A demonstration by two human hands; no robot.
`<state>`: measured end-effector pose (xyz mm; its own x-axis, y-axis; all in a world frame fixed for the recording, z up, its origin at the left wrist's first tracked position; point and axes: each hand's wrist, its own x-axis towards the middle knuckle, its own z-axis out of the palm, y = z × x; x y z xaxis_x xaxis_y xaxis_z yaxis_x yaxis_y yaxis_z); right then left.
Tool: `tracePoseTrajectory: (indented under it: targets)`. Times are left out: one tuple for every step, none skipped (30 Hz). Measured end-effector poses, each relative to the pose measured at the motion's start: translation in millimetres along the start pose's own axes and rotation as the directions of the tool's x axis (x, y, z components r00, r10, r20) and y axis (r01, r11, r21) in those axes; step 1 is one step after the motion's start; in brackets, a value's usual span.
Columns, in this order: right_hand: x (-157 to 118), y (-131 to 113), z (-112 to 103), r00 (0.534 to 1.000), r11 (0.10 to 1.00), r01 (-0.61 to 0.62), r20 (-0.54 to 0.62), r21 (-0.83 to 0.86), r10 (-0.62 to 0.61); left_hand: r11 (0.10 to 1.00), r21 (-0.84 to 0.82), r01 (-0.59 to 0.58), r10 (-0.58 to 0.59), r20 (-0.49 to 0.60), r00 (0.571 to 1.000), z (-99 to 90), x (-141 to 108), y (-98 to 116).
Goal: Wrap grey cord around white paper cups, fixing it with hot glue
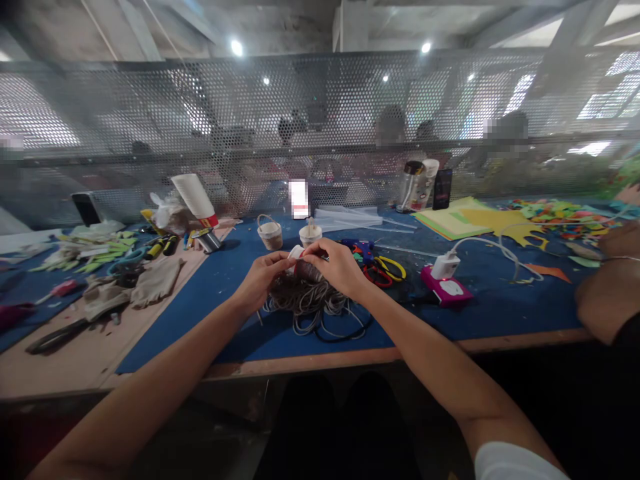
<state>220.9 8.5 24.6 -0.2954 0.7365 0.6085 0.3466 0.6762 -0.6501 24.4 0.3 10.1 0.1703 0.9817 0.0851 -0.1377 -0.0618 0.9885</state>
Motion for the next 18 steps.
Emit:
tracePoseTrajectory:
  targets:
    - [0.0,0.2,-0.2,1.000,1.000,0.002,0.003,-0.003,-0.002,1.000,-0.004,0.001,-0.001,-0.002,1.000,0.0,0.1,-0.1]
    - [-0.1,0.5,-0.4,1.000,1.000,0.005,0.006,-0.005,-0.005,1.000,-0.006,0.004,-0.004,-0.003,1.000,-0.1,0.3,-0.2]
    - [-0.1,0.9,-0.5,1.000,1.000,0.006,0.009,-0.006,-0.006,1.000,-0.006,0.006,-0.006,-0.005,1.000,-0.1,0.5,-0.4]
    - [-0.1,1.4,-0.7,1.000,1.000,0.008,0.010,-0.007,-0.008,1.000,-0.005,0.007,-0.007,-0.005,1.000,-0.2,0.7,-0.4]
    - [-0.1,1.9,-0.8,1.000,1.000,0.012,0.008,-0.009,-0.011,1.000,-0.005,0.008,-0.008,-0.004,1.000,-0.3,0.9,-0.5]
    - [-0.1,2.3,-1.0,1.000,1.000,0.019,0.003,-0.013,-0.019,1.000,-0.004,0.007,-0.007,-0.003,1.000,-0.3,0.9,-0.5]
    - [-0.1,2.5,-1.1,1.000,0.999,0.029,-0.004,-0.018,-0.029,1.000,-0.001,0.007,-0.007,-0.004,1.000,-0.3,0.9,-0.4]
    - [0.0,2.7,-1.4,0.999,0.999,0.041,-0.011,-0.026,-0.041,1.000,0.004,0.007,-0.007,-0.005,1.000,-0.1,0.8,-0.2]
    - [0.0,2.6,-1.7,0.998,0.998,0.053,-0.017,-0.036,-0.053,1.000,0.010,0.006,-0.006,-0.008,1.000,0.1,0.7,0.1]
    - [0.0,2.4,-2.0,0.998,0.997,0.064,-0.019,-0.046,-0.065,1.000,0.019,0.005,-0.005,-0.012,1.000,0.5,0.5,0.4]
    - [0.0,2.1,-2.3,0.997,0.996,0.075,-0.018,-0.056,-0.076,1.000,0.030,0.002,-0.001,-0.018,1.000,0.9,0.3,0.8]
    - [0.1,1.8,-2.7,0.996,0.994,0.087,-0.013,-0.066,-0.088,0.999,0.042,-0.004,0.005,-0.023,1.000,1.4,0.1,1.2]
    - [0.2,1.6,-3.1,0.995,0.992,0.099,-0.008,-0.078,-0.100,0.999,0.054,-0.009,0.011,-0.028,1.000,2.0,0.0,1.6]
    - [0.4,1.6,-3.4,0.994,0.990,0.110,-0.004,-0.092,-0.111,0.998,0.064,-0.014,0.016,-0.031,0.999,2.5,-0.1,2.0]
    - [0.6,1.9,-3.6,0.993,0.987,0.120,0.000,-0.106,-0.121,0.997,0.073,-0.019,0.021,-0.032,0.999,3.1,-0.3,2.4]
    - [0.8,2.4,-3.8,0.992,0.984,0.129,0.001,-0.122,-0.129,0.996,0.081,-0.024,0.026,-0.030,0.999,3.6,-0.4,2.7]
    - [1.0,3.2,-3.8,0.991,0.981,0.135,0.000,-0.139,-0.136,0.996,0.086,-0.029,0.031,-0.028,0.999,4.0,-0.5,3.1]
    - [1.2,4.1,-3.8,0.990,0.978,0.139,-0.003,-0.155,-0.141,0.995,0.089,-0.032,0.034,-0.026,0.999,4.4,-0.7,3.4]
